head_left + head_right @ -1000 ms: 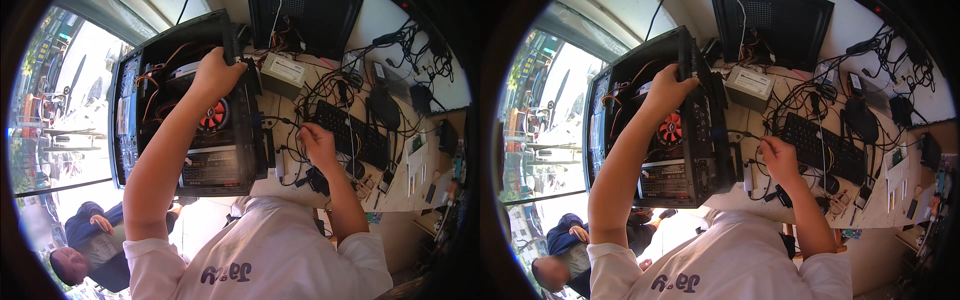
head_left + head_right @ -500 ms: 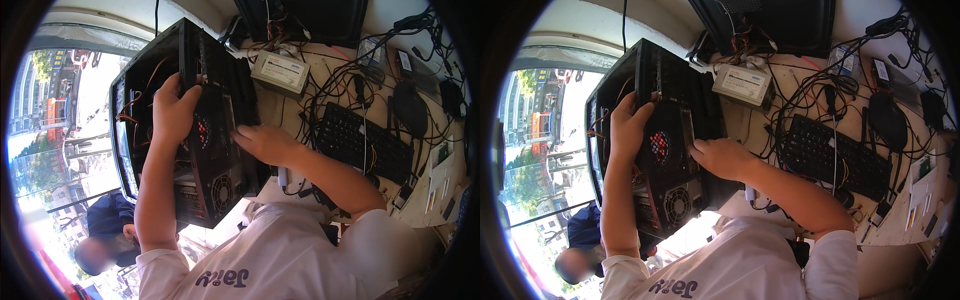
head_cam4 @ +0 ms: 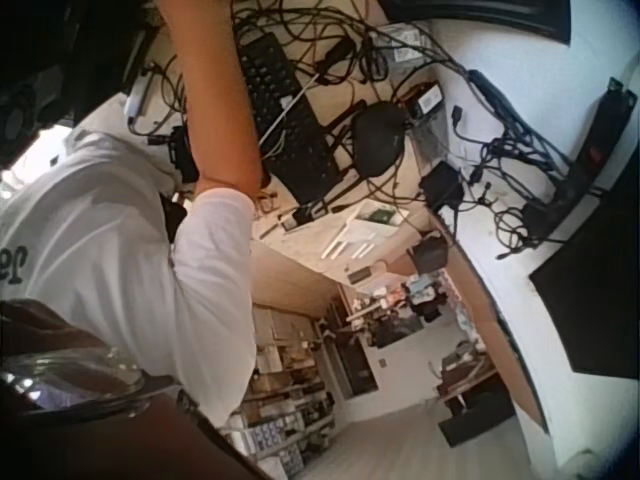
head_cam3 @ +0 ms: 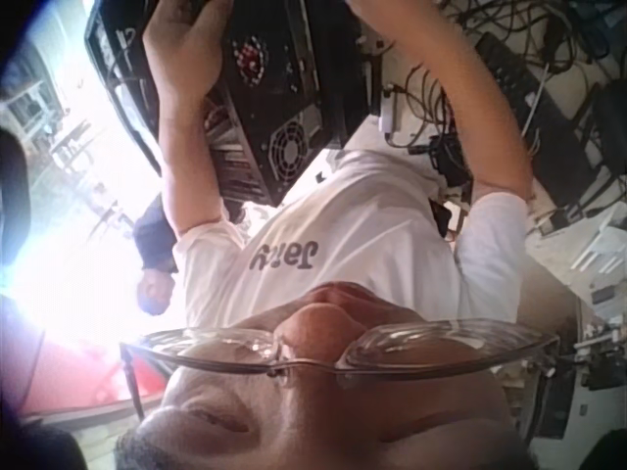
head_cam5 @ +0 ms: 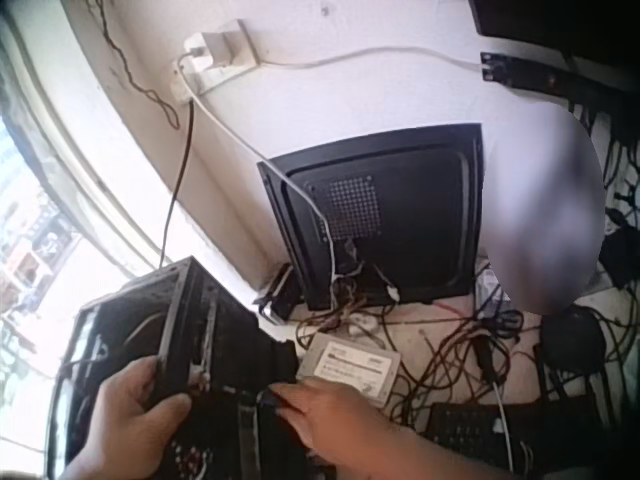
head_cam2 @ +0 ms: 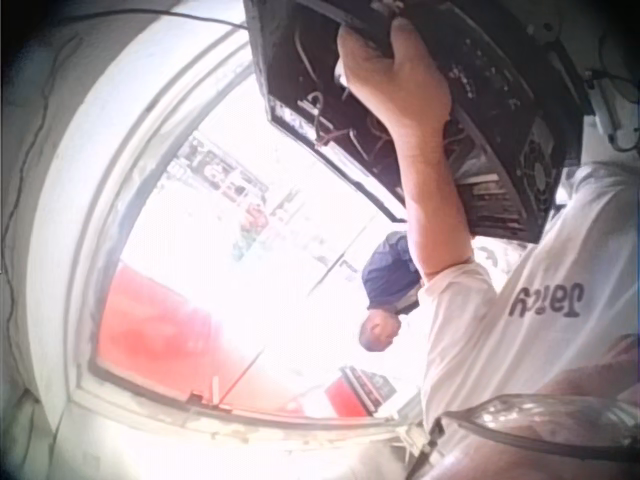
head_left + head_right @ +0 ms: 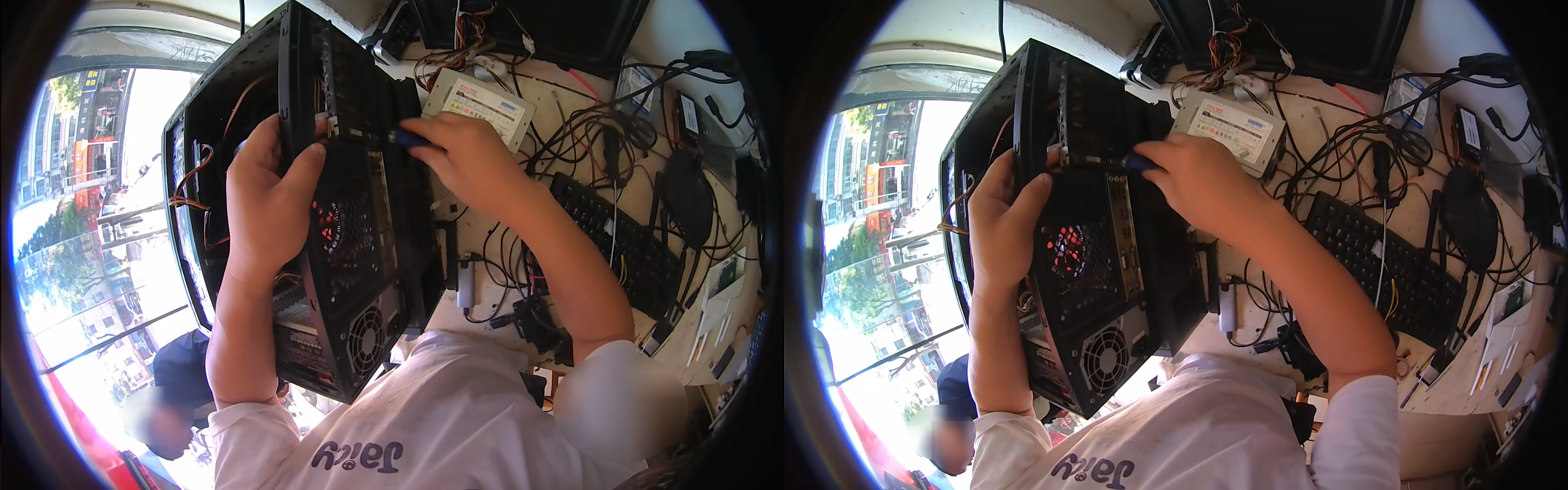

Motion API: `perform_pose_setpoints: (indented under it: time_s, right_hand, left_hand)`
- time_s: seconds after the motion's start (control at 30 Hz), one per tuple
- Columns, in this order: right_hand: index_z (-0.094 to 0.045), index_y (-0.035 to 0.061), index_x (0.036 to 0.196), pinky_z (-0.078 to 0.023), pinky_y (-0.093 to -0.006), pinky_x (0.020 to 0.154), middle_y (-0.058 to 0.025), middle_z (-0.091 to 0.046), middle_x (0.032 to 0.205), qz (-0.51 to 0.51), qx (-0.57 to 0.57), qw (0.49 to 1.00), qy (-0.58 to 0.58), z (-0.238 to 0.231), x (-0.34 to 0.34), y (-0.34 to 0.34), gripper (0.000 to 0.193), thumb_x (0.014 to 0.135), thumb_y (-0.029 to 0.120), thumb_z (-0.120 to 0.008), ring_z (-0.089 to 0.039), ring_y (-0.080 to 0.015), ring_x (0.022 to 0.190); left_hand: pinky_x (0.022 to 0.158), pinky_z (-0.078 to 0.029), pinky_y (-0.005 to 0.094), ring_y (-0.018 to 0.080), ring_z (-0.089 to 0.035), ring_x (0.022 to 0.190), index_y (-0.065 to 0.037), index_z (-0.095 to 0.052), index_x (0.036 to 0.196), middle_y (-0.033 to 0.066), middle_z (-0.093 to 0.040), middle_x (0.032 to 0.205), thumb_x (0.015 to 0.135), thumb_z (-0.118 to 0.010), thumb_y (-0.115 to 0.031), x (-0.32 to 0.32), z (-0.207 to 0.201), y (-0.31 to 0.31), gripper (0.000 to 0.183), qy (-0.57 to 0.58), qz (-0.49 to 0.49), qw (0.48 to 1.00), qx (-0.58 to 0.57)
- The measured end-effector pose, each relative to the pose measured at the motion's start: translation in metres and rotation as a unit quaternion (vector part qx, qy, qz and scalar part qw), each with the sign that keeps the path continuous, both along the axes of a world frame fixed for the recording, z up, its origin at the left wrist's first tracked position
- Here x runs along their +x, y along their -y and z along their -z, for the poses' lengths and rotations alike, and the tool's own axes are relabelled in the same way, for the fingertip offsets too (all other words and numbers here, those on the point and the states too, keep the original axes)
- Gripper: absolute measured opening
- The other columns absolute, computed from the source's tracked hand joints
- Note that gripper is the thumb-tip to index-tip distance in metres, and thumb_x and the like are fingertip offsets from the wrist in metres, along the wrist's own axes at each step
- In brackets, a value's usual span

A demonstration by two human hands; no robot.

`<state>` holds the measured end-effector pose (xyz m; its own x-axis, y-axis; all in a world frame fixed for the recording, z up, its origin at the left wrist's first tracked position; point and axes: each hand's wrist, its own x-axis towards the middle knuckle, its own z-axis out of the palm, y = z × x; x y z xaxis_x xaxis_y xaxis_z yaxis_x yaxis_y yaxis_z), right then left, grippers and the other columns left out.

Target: The person opens a desktop computer case and uses a screwdriver to remove screws. They then connect internal cables, remove a graphics card, apply thermal paste to it, and reinstall the card into the case. The person continues to connect wires and secure components inside the case.

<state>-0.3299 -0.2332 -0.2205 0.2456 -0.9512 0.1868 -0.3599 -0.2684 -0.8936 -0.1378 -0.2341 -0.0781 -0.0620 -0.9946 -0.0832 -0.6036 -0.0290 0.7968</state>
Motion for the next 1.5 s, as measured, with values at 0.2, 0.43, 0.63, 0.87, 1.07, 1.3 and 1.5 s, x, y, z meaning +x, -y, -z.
perform_pose_setpoints:
  time_s: [0.2,0.43,0.63,0.87,1.07,1.3,1.5]
  right_hand:
    - [-0.072,0.0004,0.101,-0.052,-0.0436,0.079,-0.0166,-0.068,0.095,-0.058,0.019,0.984,-0.168,-0.003,0.015,0.036,0.022,0.090,0.019,-0.066,-0.065,-0.0355,0.091]
    - [-0.071,-0.0017,0.098,-0.052,-0.0444,0.082,-0.0178,-0.067,0.094,-0.109,0.029,0.964,-0.240,-0.014,0.021,0.043,0.021,0.090,0.017,-0.066,-0.066,-0.0373,0.092]
    - [-0.070,-0.0035,0.094,-0.053,-0.0441,0.084,-0.0199,-0.067,0.096,-0.157,0.022,0.956,-0.247,-0.016,0.021,0.052,0.019,0.089,0.014,-0.065,-0.066,-0.0379,0.095]
    - [-0.069,-0.0023,0.096,-0.053,-0.0447,0.084,-0.0188,-0.067,0.097,-0.180,-0.032,0.927,-0.328,-0.022,0.030,0.054,0.017,0.089,0.012,-0.065,-0.067,-0.0378,0.093]
    - [-0.069,0.0007,0.098,-0.054,-0.0440,0.082,-0.0172,-0.069,0.094,-0.142,-0.070,0.940,-0.303,-0.015,0.030,0.050,0.016,0.088,0.012,-0.067,-0.068,-0.0363,0.090]
    - [-0.071,0.0006,0.095,-0.057,-0.0427,0.073,-0.0180,-0.071,0.090,-0.116,-0.042,0.928,-0.352,-0.012,0.051,0.066,0.015,0.083,0.007,-0.065,-0.071,-0.0333,0.085]
    - [-0.069,0.0025,0.100,-0.056,-0.0431,0.068,-0.0174,-0.070,0.087,0.115,-0.212,0.956,-0.165,-0.026,0.006,-0.009,0.017,0.086,0.010,-0.067,-0.070,-0.0340,0.079]
  left_hand:
    - [0.082,-0.048,0.0218,0.0073,-0.063,0.090,0.006,-0.063,0.117,0.0070,-0.071,0.100,0.093,-0.060,-0.002,-0.002,0.001,-0.001,0.026,0.001,0.002,1.000,-0.014]
    - [0.076,-0.048,0.0223,0.0063,-0.061,0.082,0.004,-0.064,0.112,0.0053,-0.070,0.093,0.093,-0.061,-0.004,0.000,0.002,-0.001,0.021,0.028,0.006,1.000,-0.011]
    - [0.074,-0.049,0.0250,0.0098,-0.062,0.079,0.004,-0.065,0.109,0.0066,-0.070,0.088,0.091,-0.062,-0.005,0.004,0.010,-0.001,0.021,0.018,0.004,0.998,-0.055]
    - [0.077,-0.051,0.0288,0.0147,-0.067,0.081,0.003,-0.066,0.107,0.0109,-0.071,0.086,0.088,-0.064,-0.008,0.009,0.017,0.001,0.021,0.063,0.037,0.988,-0.135]
    - [0.069,-0.049,0.0251,0.0082,-0.060,0.072,0.002,-0.069,0.105,0.0042,-0.068,0.079,0.089,-0.064,-0.011,0.013,0.017,0.007,0.021,0.038,0.025,0.996,-0.072]
    - [0.082,-0.048,0.0218,0.0085,-0.064,0.089,0.006,-0.066,0.118,0.0069,-0.072,0.102,0.093,-0.061,-0.009,0.012,0.013,0.016,0.029,0.084,0.069,0.992,-0.061]
    - [0.079,-0.048,0.0234,0.0096,-0.064,0.085,0.006,-0.066,0.113,0.0073,-0.071,0.098,0.092,-0.062,-0.009,0.020,0.015,0.015,0.027,0.054,0.045,0.996,-0.063]
